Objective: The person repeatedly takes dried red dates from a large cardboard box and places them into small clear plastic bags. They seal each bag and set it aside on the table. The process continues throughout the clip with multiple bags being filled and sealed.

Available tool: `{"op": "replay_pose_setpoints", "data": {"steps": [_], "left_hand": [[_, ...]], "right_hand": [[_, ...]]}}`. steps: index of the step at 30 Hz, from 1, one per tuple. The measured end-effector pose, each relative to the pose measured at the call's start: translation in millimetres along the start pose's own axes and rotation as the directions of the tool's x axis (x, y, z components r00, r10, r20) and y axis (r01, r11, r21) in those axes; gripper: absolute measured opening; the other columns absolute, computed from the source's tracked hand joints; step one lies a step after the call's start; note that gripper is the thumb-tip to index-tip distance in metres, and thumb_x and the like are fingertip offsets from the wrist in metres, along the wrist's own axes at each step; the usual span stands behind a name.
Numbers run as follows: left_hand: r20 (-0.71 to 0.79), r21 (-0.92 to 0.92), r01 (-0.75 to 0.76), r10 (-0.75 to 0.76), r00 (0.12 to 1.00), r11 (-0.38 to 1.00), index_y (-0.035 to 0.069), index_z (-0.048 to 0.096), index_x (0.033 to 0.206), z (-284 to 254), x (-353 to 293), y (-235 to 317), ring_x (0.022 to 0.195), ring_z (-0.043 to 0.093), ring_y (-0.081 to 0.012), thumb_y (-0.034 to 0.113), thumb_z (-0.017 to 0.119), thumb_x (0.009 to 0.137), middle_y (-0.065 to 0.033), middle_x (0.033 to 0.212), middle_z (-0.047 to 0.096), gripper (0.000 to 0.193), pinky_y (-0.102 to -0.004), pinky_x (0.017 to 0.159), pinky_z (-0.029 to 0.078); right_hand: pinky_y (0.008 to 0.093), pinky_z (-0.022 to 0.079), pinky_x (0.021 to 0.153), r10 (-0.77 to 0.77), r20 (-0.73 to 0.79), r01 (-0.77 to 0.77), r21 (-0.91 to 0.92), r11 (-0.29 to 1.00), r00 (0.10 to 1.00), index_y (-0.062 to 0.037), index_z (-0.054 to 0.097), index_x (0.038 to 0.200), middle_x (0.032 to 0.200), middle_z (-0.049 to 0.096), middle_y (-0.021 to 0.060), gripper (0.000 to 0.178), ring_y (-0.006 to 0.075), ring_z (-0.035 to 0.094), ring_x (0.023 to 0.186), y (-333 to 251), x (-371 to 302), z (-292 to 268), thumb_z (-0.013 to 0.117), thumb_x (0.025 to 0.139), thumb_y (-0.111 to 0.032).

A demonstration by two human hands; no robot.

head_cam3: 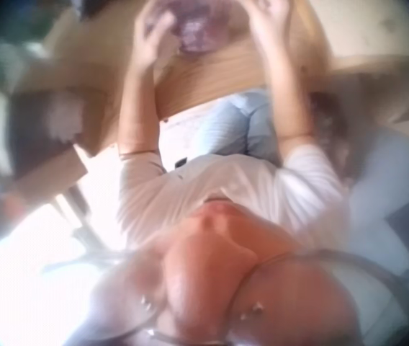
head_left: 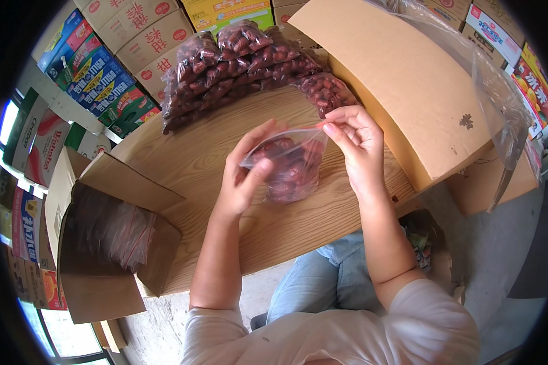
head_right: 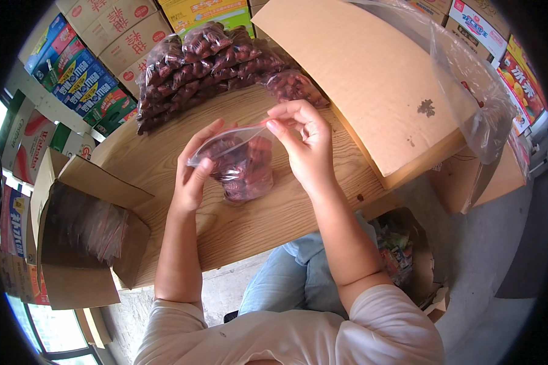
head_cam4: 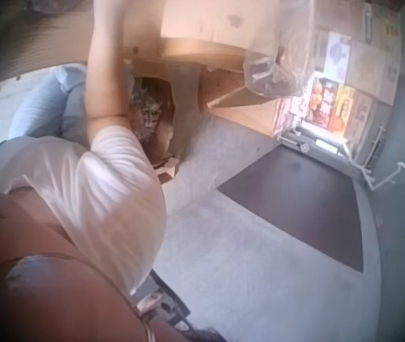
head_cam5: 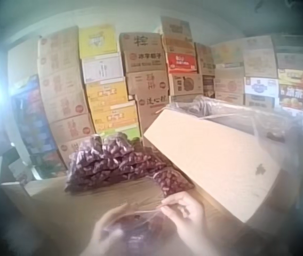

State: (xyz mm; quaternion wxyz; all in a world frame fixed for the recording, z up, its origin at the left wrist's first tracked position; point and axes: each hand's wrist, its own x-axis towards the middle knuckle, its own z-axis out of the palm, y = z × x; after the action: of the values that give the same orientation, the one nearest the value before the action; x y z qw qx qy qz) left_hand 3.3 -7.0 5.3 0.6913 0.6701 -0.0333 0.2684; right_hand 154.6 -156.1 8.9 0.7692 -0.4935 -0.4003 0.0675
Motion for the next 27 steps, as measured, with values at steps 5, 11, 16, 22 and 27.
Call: {"op": "replay_pose_setpoints", "data": {"steps": [5, 11, 16, 22, 27], "left_hand": [[-0.045, 0.166, 0.005, 0.002, 0.999, 0.986, -0.008, 0.053, 0.126, 0, 0, 2, 0.110, 0.060, -0.0224, 0.024, 0.062, 0.091, -0.0185, 0.117, 0.064, 0.048, -0.0348, 0.097, 0.044], [-0.091, 0.196, -0.040, 0.059, 0.994, 0.980, -0.007, 0.060, 0.117, 2, -1, -3, 0.096, 0.065, -0.0177, 0.022, 0.063, 0.091, -0.0130, 0.105, 0.070, 0.039, -0.0297, 0.086, 0.049], [-0.140, 0.409, -0.011, 0.075, 0.987, 0.913, -0.008, 0.060, 0.115, 4, -4, 1, 0.096, 0.066, -0.0186, 0.016, 0.059, 0.093, -0.0133, 0.103, 0.070, 0.032, -0.0304, 0.087, 0.050], [-0.050, 0.153, -0.040, 0.048, 0.998, 0.987, -0.006, 0.055, 0.125, -1, 0, -2, 0.104, 0.062, -0.0187, 0.027, 0.070, 0.086, -0.0130, 0.111, 0.066, 0.053, -0.0313, 0.095, 0.046], [0.123, 0.010, 0.105, -0.106, 0.987, 0.994, -0.004, 0.049, 0.131, -9, 1, 1, 0.113, 0.057, -0.0187, 0.031, 0.085, 0.069, -0.0131, 0.124, 0.060, 0.080, -0.0338, 0.101, 0.042]], "right_hand": [[0.0241, 0.049, 0.077, 0.027, 0.003, -0.028, 0.038, 0.999, 1.000, -0.0011, 0.061, 0.094, 0.089, 0.066, 0.0050, 0.008, 0.0105, 0.063, 0.084, -2, 0, 3, 0.064, 0.088, -0.002], [0.0238, 0.049, 0.077, 0.058, 0.015, -0.059, 0.051, 0.997, 0.998, -0.0011, 0.061, 0.094, 0.089, 0.066, 0.0048, 0.007, 0.0102, 0.063, 0.084, -1, -1, 3, 0.064, 0.087, -0.001], [0.0244, 0.049, 0.077, 0.027, -0.015, -0.027, 0.041, 0.999, 1.000, -0.0013, 0.061, 0.096, 0.091, 0.066, 0.0047, 0.010, 0.0109, 0.063, 0.084, 0, -1, 4, 0.065, 0.087, -0.001], [0.0275, 0.046, 0.083, -0.078, 0.072, 0.086, -0.113, 0.990, 0.994, -0.0032, 0.062, 0.101, 0.095, 0.065, 0.0034, 0.015, 0.0110, 0.063, 0.091, -7, 1, 5, 0.066, 0.086, -0.006], [0.0267, 0.045, 0.082, -0.074, 0.111, 0.086, -0.107, 0.990, 0.991, -0.0029, 0.063, 0.099, 0.095, 0.065, 0.0031, 0.013, 0.0103, 0.061, 0.091, -8, 1, 4, 0.065, 0.086, -0.006]]}}
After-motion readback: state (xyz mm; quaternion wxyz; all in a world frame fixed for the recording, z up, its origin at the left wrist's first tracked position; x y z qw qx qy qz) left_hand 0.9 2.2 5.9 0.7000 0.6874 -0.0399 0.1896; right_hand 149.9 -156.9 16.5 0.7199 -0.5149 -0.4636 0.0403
